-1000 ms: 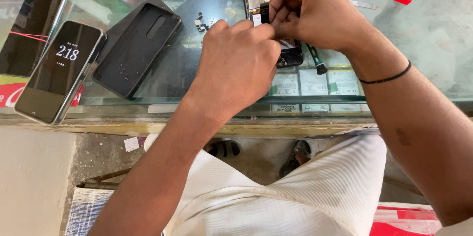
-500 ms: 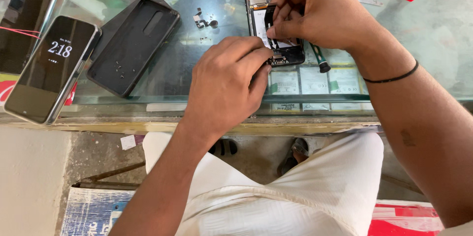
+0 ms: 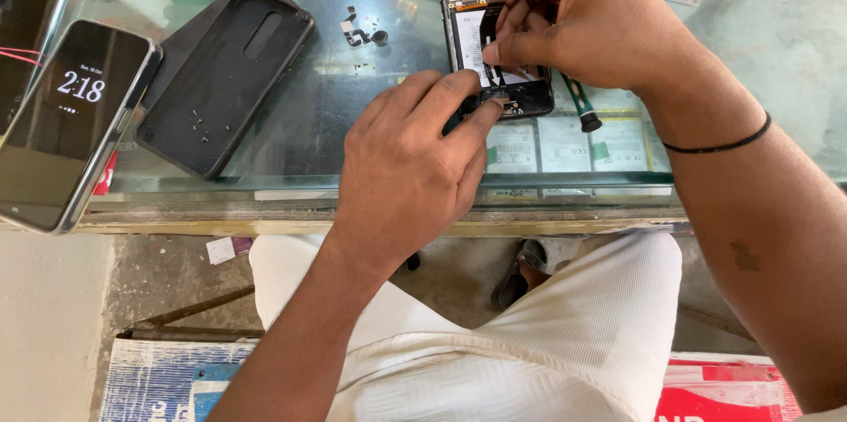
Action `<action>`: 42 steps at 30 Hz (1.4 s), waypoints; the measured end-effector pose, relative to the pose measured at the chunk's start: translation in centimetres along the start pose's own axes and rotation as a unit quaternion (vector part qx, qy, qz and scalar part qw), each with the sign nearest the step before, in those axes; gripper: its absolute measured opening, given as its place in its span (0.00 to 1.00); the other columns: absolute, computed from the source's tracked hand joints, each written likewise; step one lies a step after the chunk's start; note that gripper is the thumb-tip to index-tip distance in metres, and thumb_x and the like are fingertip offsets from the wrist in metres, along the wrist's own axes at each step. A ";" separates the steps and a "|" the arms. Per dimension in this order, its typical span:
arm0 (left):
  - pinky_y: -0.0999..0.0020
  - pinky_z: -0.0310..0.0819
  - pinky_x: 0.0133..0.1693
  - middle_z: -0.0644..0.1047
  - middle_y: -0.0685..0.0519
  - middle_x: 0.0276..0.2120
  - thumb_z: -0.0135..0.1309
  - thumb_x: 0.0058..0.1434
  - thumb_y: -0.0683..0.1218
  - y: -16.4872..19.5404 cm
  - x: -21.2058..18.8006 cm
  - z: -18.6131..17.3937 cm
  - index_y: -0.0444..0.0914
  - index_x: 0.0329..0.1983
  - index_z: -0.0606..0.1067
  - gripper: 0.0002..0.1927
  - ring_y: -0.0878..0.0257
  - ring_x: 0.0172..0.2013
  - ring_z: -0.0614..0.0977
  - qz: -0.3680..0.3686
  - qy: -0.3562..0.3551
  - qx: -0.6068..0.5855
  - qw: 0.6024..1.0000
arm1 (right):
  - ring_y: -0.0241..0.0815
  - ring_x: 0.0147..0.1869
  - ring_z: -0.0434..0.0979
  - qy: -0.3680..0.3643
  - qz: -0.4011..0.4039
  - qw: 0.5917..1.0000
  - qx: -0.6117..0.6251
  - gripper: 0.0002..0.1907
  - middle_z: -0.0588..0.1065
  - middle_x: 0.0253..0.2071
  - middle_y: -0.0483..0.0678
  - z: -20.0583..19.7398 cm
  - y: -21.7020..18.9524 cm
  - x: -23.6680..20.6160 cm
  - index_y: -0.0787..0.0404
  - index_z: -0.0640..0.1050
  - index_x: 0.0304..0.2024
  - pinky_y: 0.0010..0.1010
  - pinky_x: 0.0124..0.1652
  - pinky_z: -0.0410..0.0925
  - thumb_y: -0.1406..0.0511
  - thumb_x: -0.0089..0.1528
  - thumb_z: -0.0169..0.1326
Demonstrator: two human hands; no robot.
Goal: The person is repairing a disassembled smartphone on a glass table. They use a screwdriver to remove screws and a yellow plastic tool to pry open parts. They then connect a ribbon cable to the motherboard and reposition internal components.
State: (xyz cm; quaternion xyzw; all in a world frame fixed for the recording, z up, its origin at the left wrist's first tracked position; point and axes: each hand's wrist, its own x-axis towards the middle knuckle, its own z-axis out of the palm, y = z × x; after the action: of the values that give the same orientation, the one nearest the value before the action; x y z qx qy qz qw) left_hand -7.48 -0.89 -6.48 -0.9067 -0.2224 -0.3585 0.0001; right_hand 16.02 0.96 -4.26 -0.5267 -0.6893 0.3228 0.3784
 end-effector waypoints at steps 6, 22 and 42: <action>0.56 0.77 0.50 0.79 0.50 0.50 0.63 0.60 0.40 -0.3 0.1 0.1 0.37 0.45 0.84 0.11 0.54 0.50 0.80 0.002 0.000 -0.001 1.000 | 0.28 0.35 0.78 -0.006 -0.011 1.000 -0.004 0.11 0.77 0.32 0.44 -0.1 0.2 0.1 0.67 0.77 0.42 0.19 0.35 0.71 0.73 0.60 0.66; 0.59 0.77 0.49 0.79 0.52 0.48 0.63 0.62 0.41 -0.4 0.4 0.2 0.36 0.48 0.82 0.11 0.57 0.50 0.81 -0.013 0.011 -0.011 1.000 | 0.26 0.33 0.71 -0.002 -0.025 0.999 -0.043 0.12 0.75 0.32 0.40 -0.2 0.5 0.3 0.64 0.79 0.42 0.19 0.34 0.66 0.72 0.59 0.68; 0.58 0.77 0.48 0.79 0.51 0.48 0.63 0.64 0.40 -0.6 0.3 0.5 0.38 0.47 0.84 0.09 0.56 0.49 0.81 -0.005 0.004 0.004 1.000 | 0.26 0.32 0.71 -0.010 -0.019 0.999 -0.024 0.10 0.75 0.31 0.40 0.0 0.3 0.3 0.65 0.79 0.42 0.19 0.32 0.66 0.73 0.60 0.67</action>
State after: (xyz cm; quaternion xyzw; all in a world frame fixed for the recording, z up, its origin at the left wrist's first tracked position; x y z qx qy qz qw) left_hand -7.21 -0.14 -6.75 -0.9043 -0.2280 -0.3608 0.0032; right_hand 16.16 1.29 -4.50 -0.5191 -0.7107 0.3040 0.3647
